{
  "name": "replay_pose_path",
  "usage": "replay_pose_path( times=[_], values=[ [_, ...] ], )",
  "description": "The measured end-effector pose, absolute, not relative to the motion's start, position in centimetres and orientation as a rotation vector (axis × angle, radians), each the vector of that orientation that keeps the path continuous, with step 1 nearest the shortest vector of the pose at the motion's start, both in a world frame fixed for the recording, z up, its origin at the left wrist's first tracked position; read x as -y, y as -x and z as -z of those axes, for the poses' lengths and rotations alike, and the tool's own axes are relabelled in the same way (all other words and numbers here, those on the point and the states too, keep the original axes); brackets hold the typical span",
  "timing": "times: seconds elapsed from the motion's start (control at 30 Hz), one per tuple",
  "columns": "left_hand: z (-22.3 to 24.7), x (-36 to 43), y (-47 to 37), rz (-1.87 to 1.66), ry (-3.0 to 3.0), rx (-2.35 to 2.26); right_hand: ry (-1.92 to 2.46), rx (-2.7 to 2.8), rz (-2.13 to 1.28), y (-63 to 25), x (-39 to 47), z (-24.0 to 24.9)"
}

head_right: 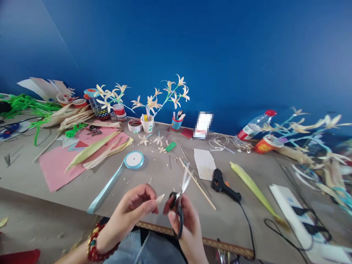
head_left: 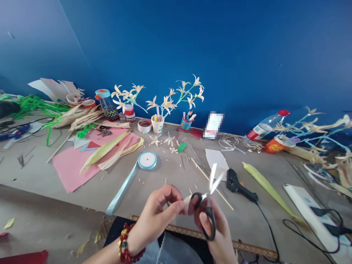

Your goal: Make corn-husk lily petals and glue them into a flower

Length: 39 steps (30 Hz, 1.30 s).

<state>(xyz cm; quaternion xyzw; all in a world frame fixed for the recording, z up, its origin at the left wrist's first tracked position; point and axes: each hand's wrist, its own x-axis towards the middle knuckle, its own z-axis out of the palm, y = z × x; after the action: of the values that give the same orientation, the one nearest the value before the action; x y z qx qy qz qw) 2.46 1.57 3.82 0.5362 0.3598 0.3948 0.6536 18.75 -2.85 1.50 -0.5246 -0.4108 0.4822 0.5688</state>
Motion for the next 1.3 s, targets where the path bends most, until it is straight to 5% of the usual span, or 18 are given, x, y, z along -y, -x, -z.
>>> replay_pose_path(
  times=[0.23, 1.3],
  values=[
    [-3.7, -2.3, -3.1, -1.131, -1.176, -0.754, 1.233, 1.026, -1.446, -18.0, 5.1, -0.2],
    [-3.7, -2.8, -2.7, -1.068, -1.098, -0.754, 1.248, 1.140, -1.467, -19.4, 4.6, 0.8]
  ],
)
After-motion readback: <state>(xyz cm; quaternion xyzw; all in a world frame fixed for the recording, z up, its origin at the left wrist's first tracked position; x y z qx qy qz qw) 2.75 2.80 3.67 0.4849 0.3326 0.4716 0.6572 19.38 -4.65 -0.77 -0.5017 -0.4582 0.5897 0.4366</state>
